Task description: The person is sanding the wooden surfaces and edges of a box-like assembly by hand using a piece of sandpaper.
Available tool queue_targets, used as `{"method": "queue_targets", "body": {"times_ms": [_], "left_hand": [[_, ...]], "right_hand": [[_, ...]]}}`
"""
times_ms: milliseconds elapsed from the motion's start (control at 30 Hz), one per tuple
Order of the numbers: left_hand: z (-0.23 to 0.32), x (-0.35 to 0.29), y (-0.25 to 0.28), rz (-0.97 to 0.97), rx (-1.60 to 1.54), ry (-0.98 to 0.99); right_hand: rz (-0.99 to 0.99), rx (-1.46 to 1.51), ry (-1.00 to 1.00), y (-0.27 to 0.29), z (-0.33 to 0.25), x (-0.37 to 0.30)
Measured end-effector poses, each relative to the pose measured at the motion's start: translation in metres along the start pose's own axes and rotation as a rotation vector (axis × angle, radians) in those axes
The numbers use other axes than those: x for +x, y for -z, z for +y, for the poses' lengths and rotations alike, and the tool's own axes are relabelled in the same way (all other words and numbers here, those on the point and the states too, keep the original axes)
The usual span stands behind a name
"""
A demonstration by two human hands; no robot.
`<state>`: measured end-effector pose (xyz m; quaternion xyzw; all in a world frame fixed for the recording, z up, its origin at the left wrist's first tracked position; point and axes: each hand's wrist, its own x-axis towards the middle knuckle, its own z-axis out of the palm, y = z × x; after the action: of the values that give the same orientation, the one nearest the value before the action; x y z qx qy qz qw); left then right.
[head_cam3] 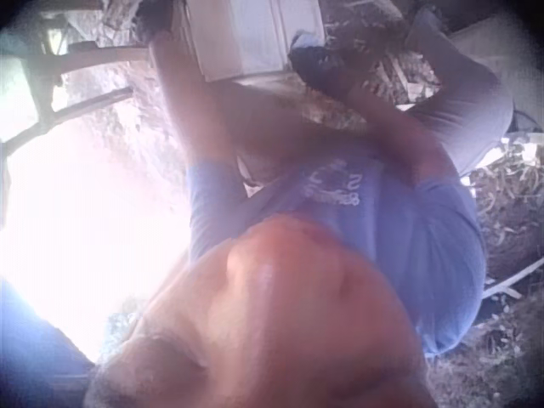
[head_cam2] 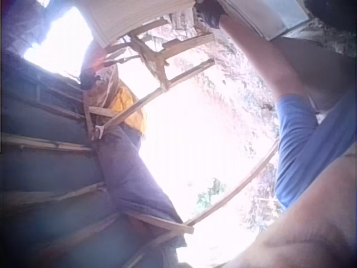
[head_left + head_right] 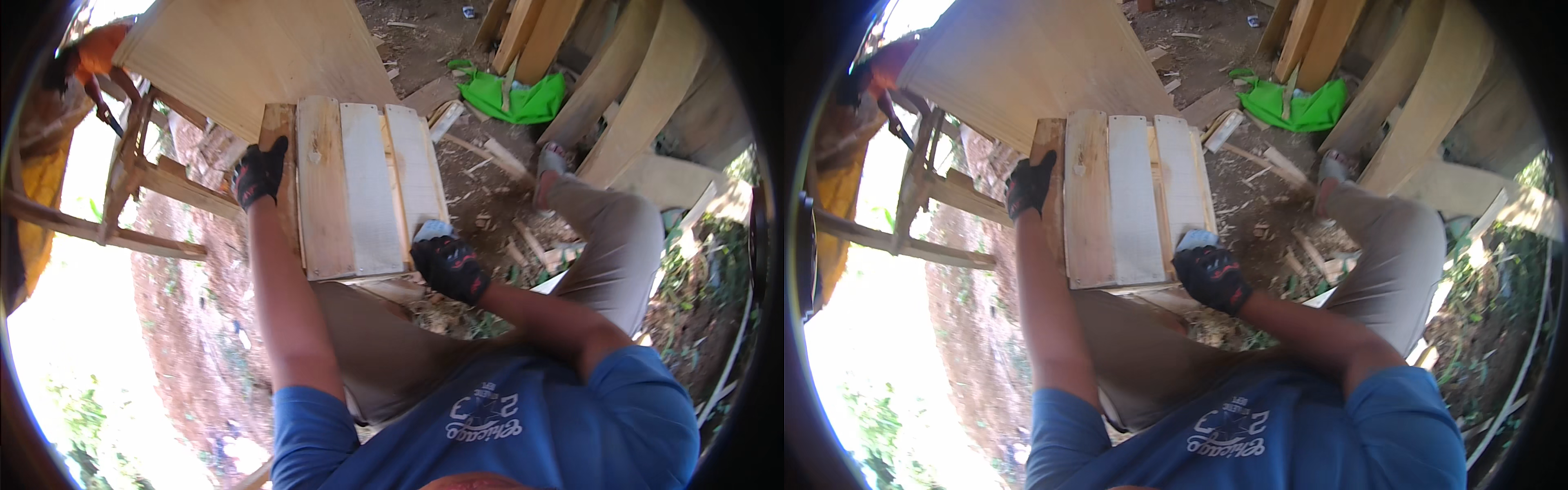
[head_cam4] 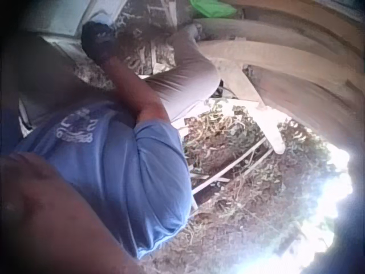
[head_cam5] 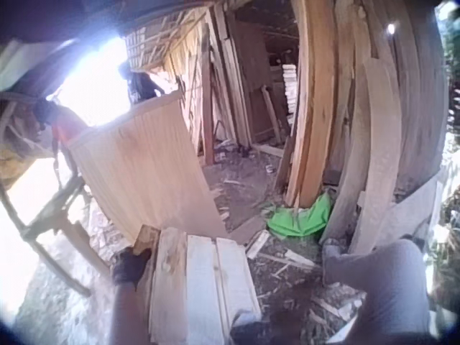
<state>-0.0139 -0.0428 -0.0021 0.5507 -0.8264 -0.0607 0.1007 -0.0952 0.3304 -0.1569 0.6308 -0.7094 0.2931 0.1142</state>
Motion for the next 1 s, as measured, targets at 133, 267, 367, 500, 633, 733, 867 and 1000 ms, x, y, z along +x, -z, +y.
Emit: {"method": "queue_targets", "body": {"times_ms": [133, 267, 367, 500, 633, 733, 867, 1000], "left_hand": [[0.004, -0.007, 0.006, 0.007, 0.113, 0.031], [0.017, -0.01, 0.009, -0.023, 0.05, 0.028], [0.015, -0.009, 0.008, -0.032, 0.059, 0.025], [0.003, -0.002, 0.004, -0.021, 0.063, 0.044], [0.017, -0.003, 0.009, -0.079, 0.033, 0.044], [0.013, 0.0, 0.008, -0.112, 0.068, 0.04], [0.005, -0.001, 0.001, -0.015, 0.099, 0.04], [0.013, -0.004, 0.009, -0.072, 0.082, 0.055]], "right_hand": [[0.074, 0.013, -0.098, 0.002, -0.003, 0.016], [0.074, -0.161, -0.181, -0.052, 0.048, 0.036], [0.054, -0.022, -0.308, -0.073, 0.094, 0.084], [0.054, -0.004, -0.247, -0.086, 0.155, 0.151], [-0.026, 0.016, -0.43, -0.092, 0.2, 0.204], [-0.075, 0.053, -0.555, -0.095, 0.194, 0.214], [-0.229, 0.122, -0.416, -0.083, 0.171, 0.196], [0.133, 0.213, -0.069, -0.072, 0.125, 0.12]]}}
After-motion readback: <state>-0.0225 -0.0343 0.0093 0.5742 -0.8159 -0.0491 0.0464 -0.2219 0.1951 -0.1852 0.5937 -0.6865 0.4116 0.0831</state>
